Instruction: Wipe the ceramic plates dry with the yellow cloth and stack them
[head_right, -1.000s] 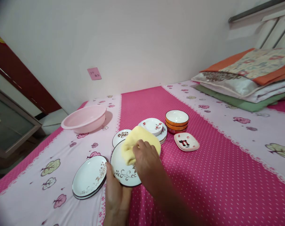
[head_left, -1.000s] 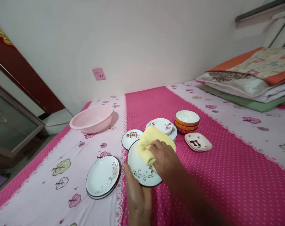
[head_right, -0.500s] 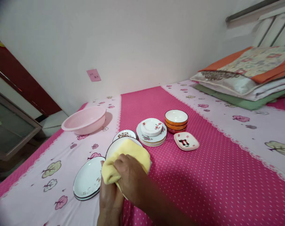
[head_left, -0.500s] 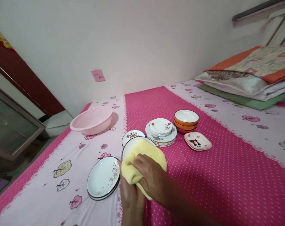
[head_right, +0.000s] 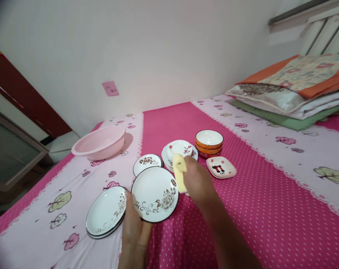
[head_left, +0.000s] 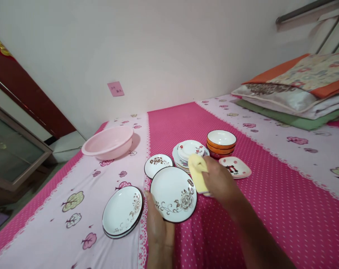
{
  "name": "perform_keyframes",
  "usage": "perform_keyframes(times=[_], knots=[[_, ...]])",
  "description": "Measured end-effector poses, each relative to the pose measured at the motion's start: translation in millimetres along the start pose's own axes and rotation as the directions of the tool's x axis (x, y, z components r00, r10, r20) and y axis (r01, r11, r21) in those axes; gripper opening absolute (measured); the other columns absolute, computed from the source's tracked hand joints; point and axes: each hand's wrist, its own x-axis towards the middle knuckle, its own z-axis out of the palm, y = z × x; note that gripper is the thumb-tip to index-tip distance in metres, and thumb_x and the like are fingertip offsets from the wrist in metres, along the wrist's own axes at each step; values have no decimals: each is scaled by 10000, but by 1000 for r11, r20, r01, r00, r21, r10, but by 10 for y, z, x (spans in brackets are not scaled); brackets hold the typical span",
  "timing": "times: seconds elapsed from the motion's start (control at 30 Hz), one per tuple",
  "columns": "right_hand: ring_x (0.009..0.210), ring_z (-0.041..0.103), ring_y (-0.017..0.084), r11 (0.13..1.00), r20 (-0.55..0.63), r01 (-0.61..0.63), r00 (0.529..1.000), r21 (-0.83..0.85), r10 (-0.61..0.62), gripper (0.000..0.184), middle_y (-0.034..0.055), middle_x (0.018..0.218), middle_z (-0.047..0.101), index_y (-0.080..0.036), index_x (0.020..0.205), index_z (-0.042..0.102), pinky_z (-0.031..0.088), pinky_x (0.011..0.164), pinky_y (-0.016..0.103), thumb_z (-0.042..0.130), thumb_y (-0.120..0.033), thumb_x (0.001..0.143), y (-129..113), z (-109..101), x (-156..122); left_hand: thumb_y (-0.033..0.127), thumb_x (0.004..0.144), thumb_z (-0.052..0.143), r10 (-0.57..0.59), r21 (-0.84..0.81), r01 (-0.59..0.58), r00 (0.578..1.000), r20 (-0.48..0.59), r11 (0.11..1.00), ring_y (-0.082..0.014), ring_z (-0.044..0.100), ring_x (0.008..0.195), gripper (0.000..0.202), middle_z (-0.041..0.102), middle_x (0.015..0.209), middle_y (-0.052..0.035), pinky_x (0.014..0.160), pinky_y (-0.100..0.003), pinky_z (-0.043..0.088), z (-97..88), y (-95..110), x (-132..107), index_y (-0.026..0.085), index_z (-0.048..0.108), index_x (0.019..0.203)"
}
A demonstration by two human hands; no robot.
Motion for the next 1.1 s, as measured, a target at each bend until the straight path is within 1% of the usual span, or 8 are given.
perform_keyframes(times=[0.1,0.2,0.3,0.4,0.6,0.73,0.87,1.1], knots=[[799,678,269,998,-69,-58,996,24,59,366,120,918,739,-162,1168,651,444,697,340,490,-51,859,68,-143,14,565,1021,510,19,59,-16,999,-35,998,-246,658,1297,589,706,1378,-138,1120,-380,496,-19,43,8,215,592,1489],[898,701,292,994,-122,29,992,104,-16,418,148,1033,752,-147,1248,642,497,793,378,465,-78,876,-27,-201,-47,544,1021,529,-43,107,40,999,26,993,-266,610,1354,543,717,1360,-134,1150,-414,470,-51,11,13,214,648,1435],[1089,695,303,946,21,171,983,277,-184,449,156,1248,725,-162,1344,619,526,915,410,495,-153,913,-169,-224,-148,567,1012,527,-121,106,109,986,119,988,-313,572,1388,545,731,1332,-148,1154,-473,469,-88,-57,33,187,713,1356],[1293,620,296,849,215,213,911,483,-351,473,113,1433,650,-225,1407,604,491,1066,429,607,-342,948,-228,-245,-224,576,988,571,-139,74,127,972,191,989,-342,567,1389,554,728,1334,-159,1158,-489,467,-123,-101,61,170,732,1327],[1456,469,346,918,280,119,931,378,-236,729,153,1567,526,-194,1488,532,371,1201,502,768,-458,850,-201,-204,-223,590,969,591,-161,101,140,956,245,985,-349,567,1392,522,745,1313,-137,1179,-499,444,-153,-98,60,208,768,1278],[1415,497,353,938,277,178,924,296,-263,819,161,1522,556,-189,1490,525,379,1182,498,850,-369,760,-293,-139,-233,626,930,635,-225,227,157,921,317,961,-378,627,1322,584,763,1266,-167,1131,-511,491,-141,-96,-2,163,771,1258],[1276,585,341,938,281,204,917,280,-283,661,154,1366,654,-175,1369,618,430,1092,466,832,-322,761,-344,-122,-211,544,863,768,-223,367,87,912,345,926,-388,710,1189,579,798,1160,-172,1036,-519,557,-151,-72,-47,139,744,1276],[866,668,227,846,380,9,891,534,-250,380,29,967,736,-211,1094,692,494,755,312,800,-329,749,-136,-49,-63,443,816,846,-183,413,39,931,316,910,-368,748,1114,506,812,1076,-183,1013,-507,575,-185,49,-36,111,762,1188]])
